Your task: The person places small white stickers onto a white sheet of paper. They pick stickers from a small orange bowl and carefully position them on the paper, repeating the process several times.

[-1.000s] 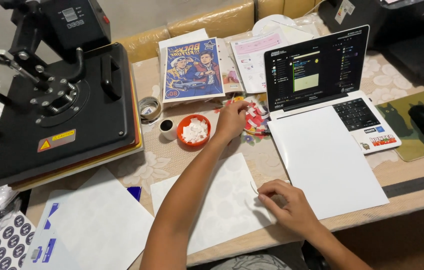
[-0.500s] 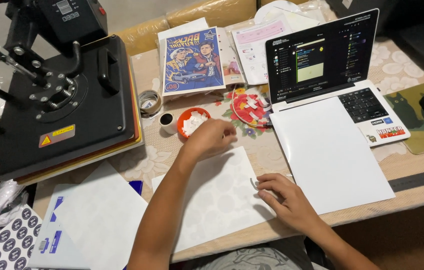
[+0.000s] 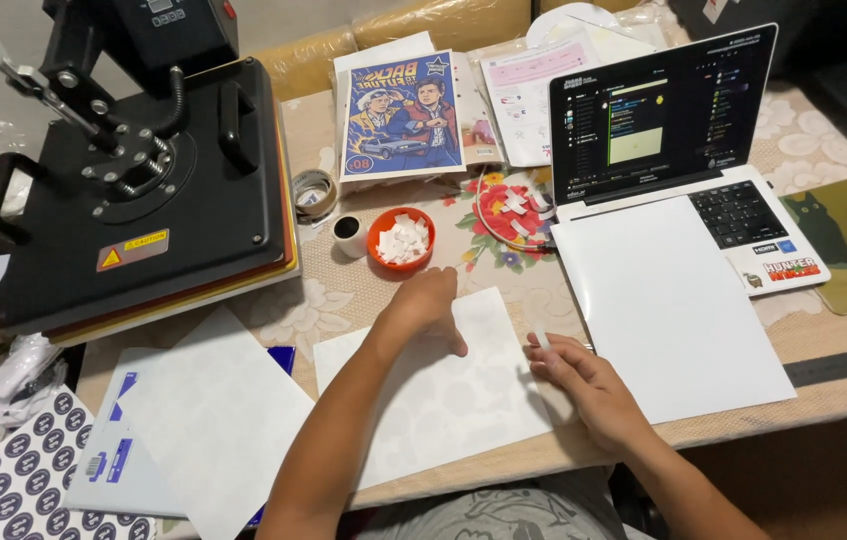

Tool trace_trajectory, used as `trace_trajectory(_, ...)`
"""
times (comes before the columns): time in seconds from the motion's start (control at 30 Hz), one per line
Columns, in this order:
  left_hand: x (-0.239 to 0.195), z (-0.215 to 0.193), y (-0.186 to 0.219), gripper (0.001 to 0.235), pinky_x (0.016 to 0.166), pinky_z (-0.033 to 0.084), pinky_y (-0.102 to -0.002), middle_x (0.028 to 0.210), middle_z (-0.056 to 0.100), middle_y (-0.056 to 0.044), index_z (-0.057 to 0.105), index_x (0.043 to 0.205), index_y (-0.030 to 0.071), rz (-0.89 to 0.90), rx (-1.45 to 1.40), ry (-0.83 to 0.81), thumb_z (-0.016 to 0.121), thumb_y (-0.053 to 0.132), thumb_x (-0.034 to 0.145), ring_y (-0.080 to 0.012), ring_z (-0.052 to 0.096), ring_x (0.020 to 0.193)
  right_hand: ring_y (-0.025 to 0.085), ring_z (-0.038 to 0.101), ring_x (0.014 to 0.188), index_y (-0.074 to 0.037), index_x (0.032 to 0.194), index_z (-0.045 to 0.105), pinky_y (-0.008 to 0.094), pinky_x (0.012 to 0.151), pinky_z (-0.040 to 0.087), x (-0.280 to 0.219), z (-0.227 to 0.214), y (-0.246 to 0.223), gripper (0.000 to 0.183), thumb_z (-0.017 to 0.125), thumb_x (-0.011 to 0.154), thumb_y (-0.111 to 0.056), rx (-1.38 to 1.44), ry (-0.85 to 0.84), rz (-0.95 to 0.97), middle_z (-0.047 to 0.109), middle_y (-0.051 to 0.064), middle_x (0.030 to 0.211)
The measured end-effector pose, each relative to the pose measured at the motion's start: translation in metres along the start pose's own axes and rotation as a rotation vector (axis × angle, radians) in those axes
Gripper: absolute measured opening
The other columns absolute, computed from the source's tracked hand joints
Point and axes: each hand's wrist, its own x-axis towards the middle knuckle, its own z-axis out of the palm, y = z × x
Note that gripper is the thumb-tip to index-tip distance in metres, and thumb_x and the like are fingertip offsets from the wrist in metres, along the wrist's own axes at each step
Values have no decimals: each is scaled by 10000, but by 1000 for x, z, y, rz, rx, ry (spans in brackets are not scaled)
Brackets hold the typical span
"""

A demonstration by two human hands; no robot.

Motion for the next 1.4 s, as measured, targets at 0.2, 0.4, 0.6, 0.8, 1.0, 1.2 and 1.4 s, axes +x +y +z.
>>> trace_trajectory(0.2,-7,-2,0,828,983,509,-443,1401,544,-46,565,1170,189,-32,-101,33,1114,397,586,-300,455,1339,286,760,1378,-1,1430,785,409,1208,588,4,8,-24,462,640,1056,-230,78,58,124,722,82,1685)
trace_trajectory(0.4,-17,2,-18,542,999,572,-575,1122,756,-231,682,1183,62,279,-227,180,1019,201,782,-497,735,1187,383,669,1470,53,1327,781,571,1240,525,28,-5,-22,352,721,1086,-197,-139,-18,-226,672,230,1564)
trace_trajectory(0.6,-66,-16,-11,388,1111,622,-586,1223,830,-313,761,1325,12,429,-492,229,816,24,941,-523,767,1254,377,789,1267,57,1213,793,458,1067,669,46,0,-89,257,844,982,-46,-429,-5,-653,793,214,1278)
trace_trajectory(0.8,-46,4,-24,390,958,684,-420,1025,856,-136,847,1156,78,414,-552,383,996,133,800,-285,796,1007,430,827,1188,36,1222,833,490,1063,691,69,18,-159,263,774,968,6,-721,-231,-556,859,260,1152)
trace_trajectory(1.0,-45,20,-24,307,855,695,-388,906,834,-116,777,953,112,433,-547,515,1036,164,796,-301,824,907,485,818,1202,73,1292,771,570,1073,670,80,38,-192,371,704,929,31,-918,-437,-494,857,304,1184)
trace_trajectory(1.2,-54,27,-16,288,855,691,-386,887,819,-118,711,937,102,555,-526,650,980,84,837,-321,838,930,390,860,1171,-67,1456,706,528,1083,673,102,50,-210,506,709,951,-43,-1130,-654,-243,912,193,1170)
trace_trajectory(1.4,-56,28,-14,252,919,710,-408,960,835,-144,737,1033,86,633,-484,670,942,78,886,-354,852,1029,354,870,1134,-108,1426,707,498,1057,679,113,60,-224,477,755,955,-55,-1212,-755,-116,921,165,1142)
